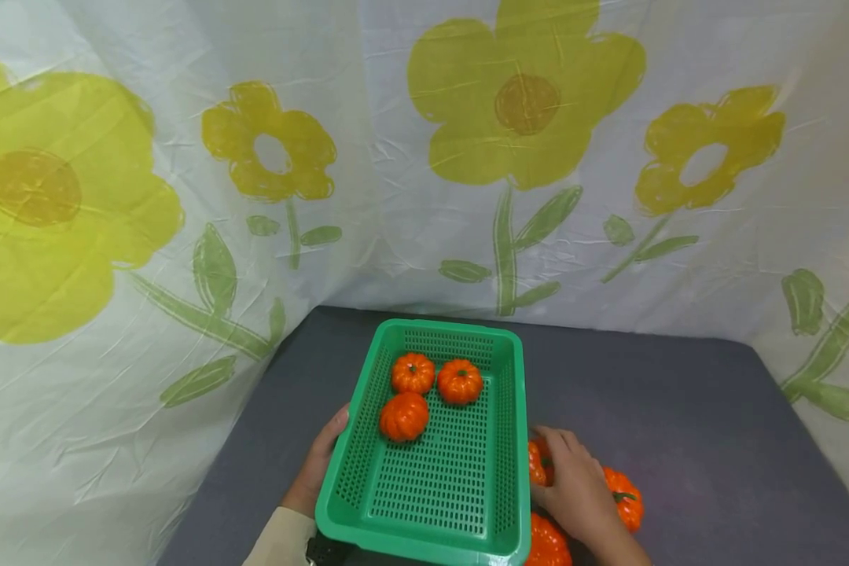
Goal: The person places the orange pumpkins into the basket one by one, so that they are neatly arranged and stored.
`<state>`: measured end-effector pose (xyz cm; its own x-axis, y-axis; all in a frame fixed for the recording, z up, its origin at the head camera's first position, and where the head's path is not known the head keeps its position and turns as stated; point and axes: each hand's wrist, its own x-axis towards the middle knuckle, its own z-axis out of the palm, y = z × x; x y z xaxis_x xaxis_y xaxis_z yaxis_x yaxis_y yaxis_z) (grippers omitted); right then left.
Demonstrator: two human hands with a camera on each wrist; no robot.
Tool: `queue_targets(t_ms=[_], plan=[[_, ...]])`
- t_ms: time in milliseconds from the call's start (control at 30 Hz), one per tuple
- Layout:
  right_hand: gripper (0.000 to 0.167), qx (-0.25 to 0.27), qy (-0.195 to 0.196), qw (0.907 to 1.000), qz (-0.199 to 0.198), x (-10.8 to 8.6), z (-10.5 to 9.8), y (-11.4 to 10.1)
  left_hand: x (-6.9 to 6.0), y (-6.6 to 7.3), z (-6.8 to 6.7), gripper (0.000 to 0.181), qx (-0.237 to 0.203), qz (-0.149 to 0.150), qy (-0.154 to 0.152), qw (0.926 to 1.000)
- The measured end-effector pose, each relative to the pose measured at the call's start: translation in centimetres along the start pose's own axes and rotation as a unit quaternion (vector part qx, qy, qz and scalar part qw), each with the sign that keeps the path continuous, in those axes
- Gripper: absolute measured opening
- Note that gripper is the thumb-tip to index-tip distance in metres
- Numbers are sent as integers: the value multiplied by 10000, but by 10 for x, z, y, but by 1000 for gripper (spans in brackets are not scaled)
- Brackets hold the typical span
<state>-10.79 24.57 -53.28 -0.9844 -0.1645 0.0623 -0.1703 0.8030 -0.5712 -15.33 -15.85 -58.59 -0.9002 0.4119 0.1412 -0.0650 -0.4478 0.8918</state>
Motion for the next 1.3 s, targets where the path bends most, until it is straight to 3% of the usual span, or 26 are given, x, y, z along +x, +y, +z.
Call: queue_targets(t_ms=[133, 333, 433, 633, 833, 1300], plan=[[78, 173, 19, 9998, 35, 0, 0, 3, 0, 0, 0, 63, -8, -13, 3, 10000], [70, 1316, 285, 9909, 62, -2, -6, 4, 0, -2, -2, 64, -5, 12, -36, 10000], [60, 1586, 575, 9856, -89, -3, -7, 3, 1, -2, -2, 64, 66, 56, -56, 9999], [57, 1652, 1098, 9801, -95, -5, -11, 0, 1, -1, -1, 63, 144, 73, -62, 9998], [61, 1746, 1187, 9774, 103, -5, -20, -2, 0, -1, -1, 62, 130, 53, -20, 9999], [62, 1764, 1355, 9749, 50, -3, -36, -12, 2, -1, -2, 62, -23, 59, -83, 9999]])
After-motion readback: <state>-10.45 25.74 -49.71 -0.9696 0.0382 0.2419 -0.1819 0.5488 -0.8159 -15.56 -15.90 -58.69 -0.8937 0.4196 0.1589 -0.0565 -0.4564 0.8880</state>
